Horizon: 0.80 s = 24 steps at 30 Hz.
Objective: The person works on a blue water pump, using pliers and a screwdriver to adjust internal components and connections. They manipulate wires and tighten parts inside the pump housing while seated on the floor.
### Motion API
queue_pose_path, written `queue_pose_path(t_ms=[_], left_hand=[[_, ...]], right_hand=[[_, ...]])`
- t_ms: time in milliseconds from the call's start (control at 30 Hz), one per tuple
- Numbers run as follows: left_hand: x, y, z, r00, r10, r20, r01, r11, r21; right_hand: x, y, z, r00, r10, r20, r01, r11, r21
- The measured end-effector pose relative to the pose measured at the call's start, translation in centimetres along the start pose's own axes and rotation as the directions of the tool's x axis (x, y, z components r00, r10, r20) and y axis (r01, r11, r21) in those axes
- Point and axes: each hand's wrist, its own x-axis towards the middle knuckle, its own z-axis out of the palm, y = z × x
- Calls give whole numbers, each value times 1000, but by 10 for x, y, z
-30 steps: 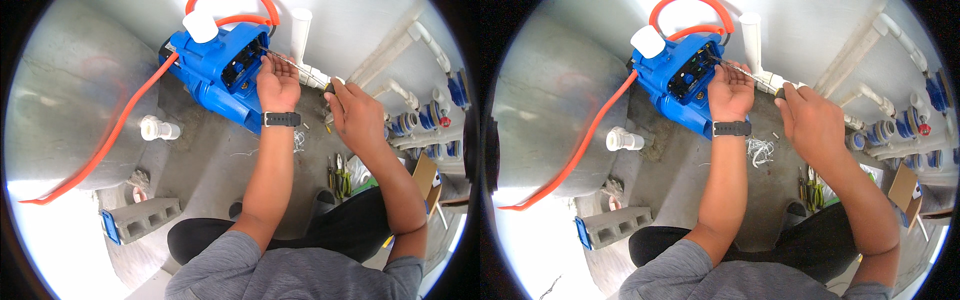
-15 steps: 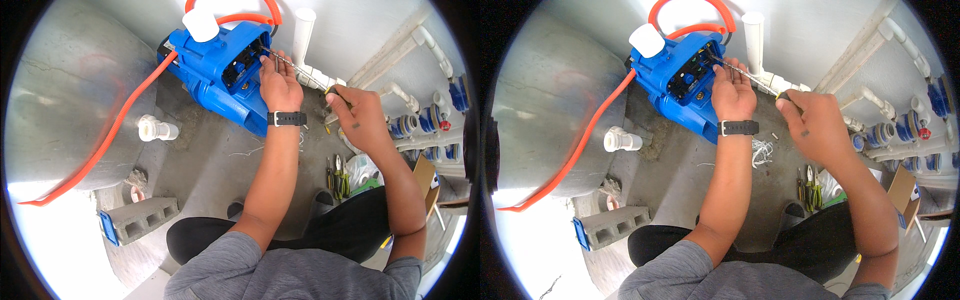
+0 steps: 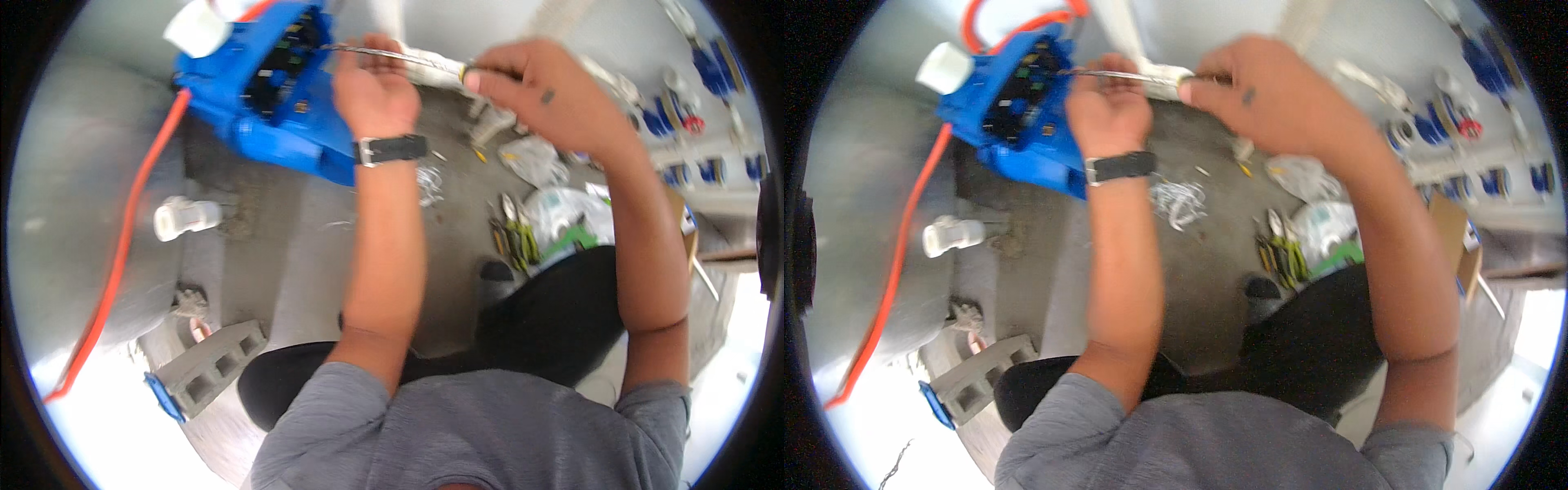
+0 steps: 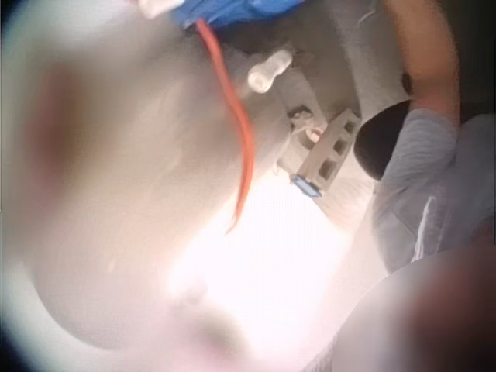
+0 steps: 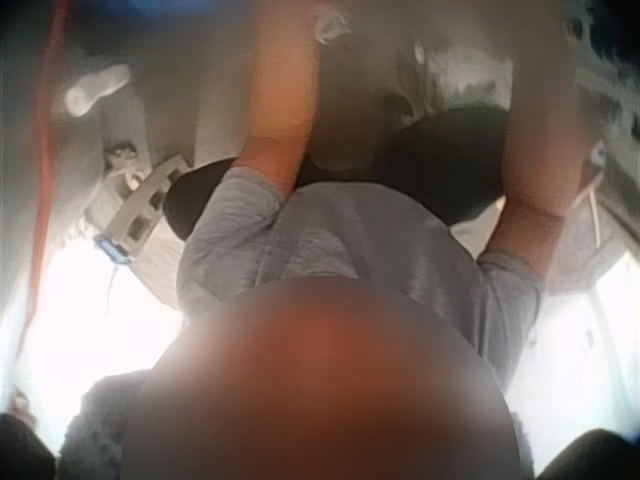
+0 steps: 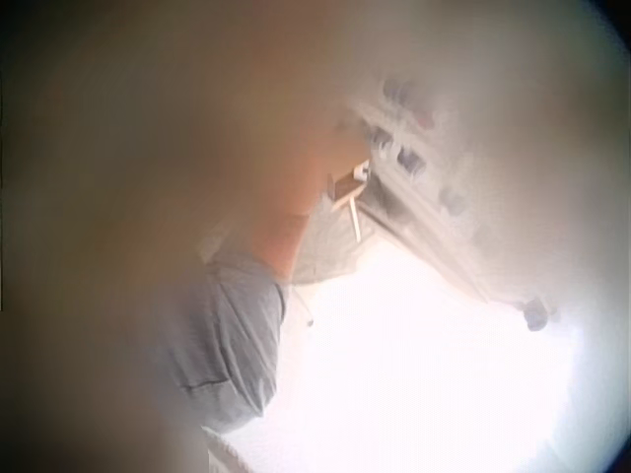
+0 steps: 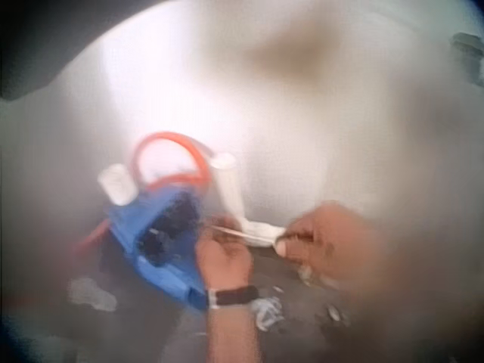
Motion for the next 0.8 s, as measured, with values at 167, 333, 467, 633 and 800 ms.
queue_pose_path(t_ms=[167,333,467,633,800], left_hand=[[-29,-24,-11,1000,-20,12,16,973,231],[-61,-44,-22,988,78,133,-137,844,519],[-79,-55,-23,952,137,272,-289,689,664],[-98,-79,-46,913,17,408,-326,632,703],[-101,-131,-149,860,-412,301,-235,203,950]], right_hand=[[-70,56,-71,985,99,143,-112,990,85],[-189,157,0,600,568,563,-748,648,144],[-280,208,124,722,657,218,-634,754,-170],[-305,231,170,461,796,393,-632,605,-484],[-224,248,137,589,436,681,-235,898,-372]])
